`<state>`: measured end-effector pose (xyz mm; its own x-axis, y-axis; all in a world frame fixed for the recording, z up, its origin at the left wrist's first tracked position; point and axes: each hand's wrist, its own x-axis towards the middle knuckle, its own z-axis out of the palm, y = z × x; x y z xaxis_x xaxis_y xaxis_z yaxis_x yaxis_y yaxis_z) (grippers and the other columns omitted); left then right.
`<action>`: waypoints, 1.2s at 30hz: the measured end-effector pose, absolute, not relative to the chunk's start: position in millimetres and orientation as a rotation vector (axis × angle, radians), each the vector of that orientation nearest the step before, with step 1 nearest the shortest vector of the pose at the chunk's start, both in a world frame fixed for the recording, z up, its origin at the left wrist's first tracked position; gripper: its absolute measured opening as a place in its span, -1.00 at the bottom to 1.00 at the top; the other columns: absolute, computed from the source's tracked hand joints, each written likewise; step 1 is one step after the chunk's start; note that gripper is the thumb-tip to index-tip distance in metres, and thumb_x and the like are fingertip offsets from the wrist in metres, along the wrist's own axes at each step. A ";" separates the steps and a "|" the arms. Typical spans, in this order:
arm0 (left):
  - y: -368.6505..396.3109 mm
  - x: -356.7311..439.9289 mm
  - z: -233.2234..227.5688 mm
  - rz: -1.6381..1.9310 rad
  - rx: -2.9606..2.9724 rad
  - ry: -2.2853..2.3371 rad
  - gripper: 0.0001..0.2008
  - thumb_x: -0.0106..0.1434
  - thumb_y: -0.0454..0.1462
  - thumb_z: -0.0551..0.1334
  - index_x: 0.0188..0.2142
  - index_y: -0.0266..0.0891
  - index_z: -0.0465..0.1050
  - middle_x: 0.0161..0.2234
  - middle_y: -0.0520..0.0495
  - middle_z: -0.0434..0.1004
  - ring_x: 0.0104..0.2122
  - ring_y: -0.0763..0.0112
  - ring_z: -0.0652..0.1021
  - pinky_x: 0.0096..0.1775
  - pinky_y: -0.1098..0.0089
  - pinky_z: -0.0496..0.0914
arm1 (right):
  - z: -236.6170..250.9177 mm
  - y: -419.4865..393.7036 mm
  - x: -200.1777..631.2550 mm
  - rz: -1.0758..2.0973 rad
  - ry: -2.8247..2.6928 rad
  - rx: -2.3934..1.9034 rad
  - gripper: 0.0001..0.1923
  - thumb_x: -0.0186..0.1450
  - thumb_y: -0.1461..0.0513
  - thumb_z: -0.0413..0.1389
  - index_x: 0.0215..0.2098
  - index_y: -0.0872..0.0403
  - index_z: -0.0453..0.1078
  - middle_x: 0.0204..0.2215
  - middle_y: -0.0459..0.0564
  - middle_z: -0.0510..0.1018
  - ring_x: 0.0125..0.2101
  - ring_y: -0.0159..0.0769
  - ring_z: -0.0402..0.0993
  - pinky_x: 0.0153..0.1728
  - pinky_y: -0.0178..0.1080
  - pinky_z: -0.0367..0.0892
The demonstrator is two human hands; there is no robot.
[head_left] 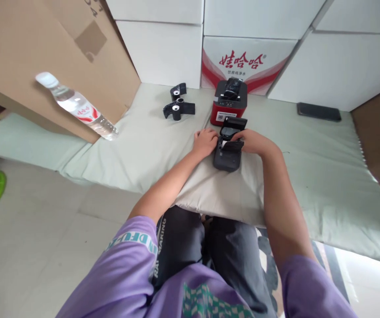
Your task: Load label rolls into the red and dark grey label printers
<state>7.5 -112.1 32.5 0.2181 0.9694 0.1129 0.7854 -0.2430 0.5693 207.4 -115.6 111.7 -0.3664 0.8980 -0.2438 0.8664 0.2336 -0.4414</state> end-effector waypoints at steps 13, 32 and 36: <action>-98.3 -5.4 28.7 1.195 1.682 1.337 -0.77 0.39 -0.41 0.14 -0.06 -0.20 0.52 -0.04 -0.17 0.70 0.06 0.11 0.63 0.21 0.07 0.41 | 169.1 -120.6 199.2 0.885 -2.020 -1.319 -0.78 0.23 0.13 0.41 -0.18 0.00 0.63 -0.39 0.02 0.63 -0.32 -0.09 0.58 -0.29 -0.04 0.51; -83.0 -23.7 26.5 1.477 1.456 0.974 -0.47 0.31 0.16 0.45 0.08 -0.07 0.50 0.13 -0.15 0.61 0.19 0.15 0.62 0.19 0.13 0.53 | 124.9 -94.0 154.0 1.095 -1.823 -1.283 -0.73 0.34 0.06 0.30 -0.05 -0.02 0.52 -0.56 -0.14 0.48 -0.56 -0.23 0.48 -0.47 -0.15 0.45; -84.6 -26.3 28.6 1.434 1.463 0.970 -0.45 0.32 0.19 0.43 0.09 -0.07 0.51 0.18 -0.17 0.63 0.24 0.11 0.61 0.25 0.09 0.51 | 123.5 -92.7 150.8 1.097 -1.805 -1.241 -0.77 0.35 0.03 0.28 -0.16 -0.02 0.50 -0.61 -0.16 0.44 -0.63 -0.26 0.44 -0.53 -0.17 0.40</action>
